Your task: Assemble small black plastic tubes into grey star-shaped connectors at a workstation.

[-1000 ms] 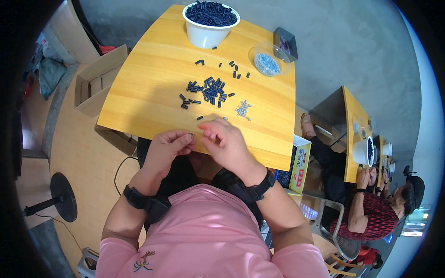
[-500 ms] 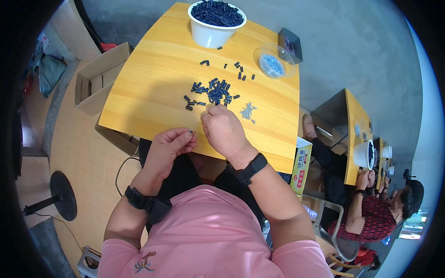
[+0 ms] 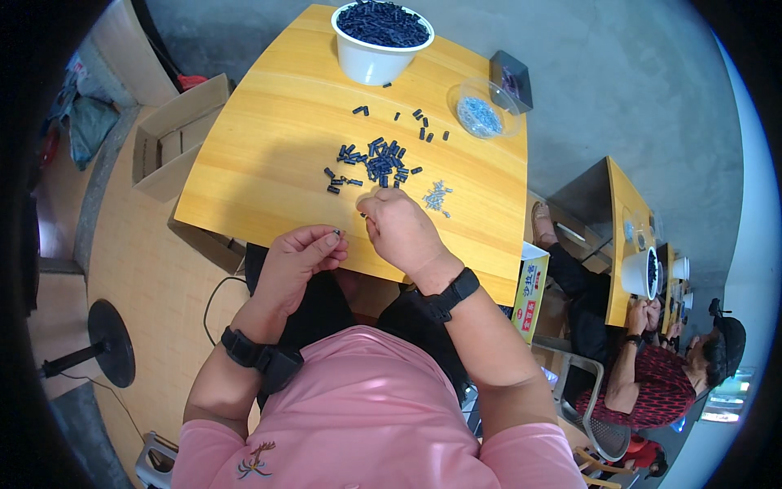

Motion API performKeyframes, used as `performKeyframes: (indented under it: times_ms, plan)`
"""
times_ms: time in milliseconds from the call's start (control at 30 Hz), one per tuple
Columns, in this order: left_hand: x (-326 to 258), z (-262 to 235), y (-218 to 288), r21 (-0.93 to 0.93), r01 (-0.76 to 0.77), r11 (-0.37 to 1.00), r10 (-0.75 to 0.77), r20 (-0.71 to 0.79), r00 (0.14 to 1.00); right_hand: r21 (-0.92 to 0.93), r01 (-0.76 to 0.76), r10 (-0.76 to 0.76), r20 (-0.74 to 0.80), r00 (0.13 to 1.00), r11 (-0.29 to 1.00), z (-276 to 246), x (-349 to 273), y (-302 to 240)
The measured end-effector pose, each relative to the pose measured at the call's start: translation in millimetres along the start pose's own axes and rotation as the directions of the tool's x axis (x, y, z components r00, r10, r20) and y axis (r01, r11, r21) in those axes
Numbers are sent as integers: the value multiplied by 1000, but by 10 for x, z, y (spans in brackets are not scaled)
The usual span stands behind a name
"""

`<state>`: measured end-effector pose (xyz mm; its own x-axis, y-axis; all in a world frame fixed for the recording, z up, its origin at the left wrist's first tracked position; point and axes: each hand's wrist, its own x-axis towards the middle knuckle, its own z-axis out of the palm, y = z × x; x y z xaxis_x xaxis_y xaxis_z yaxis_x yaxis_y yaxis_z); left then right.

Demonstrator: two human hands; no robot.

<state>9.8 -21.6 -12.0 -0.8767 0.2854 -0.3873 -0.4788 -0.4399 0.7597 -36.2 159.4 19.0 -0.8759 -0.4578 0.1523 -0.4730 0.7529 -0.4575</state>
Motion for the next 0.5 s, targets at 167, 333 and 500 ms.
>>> performKeyframes:
  times_ms: [167, 333, 500]
  plan:
    - [11, 3, -1, 16, 2, 1000, -2, 6, 1000, -71, 37, -32, 65, 997, 997, 36, 37, 25]
    - [-6, 11, 18, 12, -1, 1000, 1, 9, 1000, -126, 109, -109, 7, 994, 986, 51, 87, 22]
    - [-11, 17, 18, 44, -28, 999, 27, 13, 1000, -93, 95, -102, -72, 992, 991, -3, 90, -37]
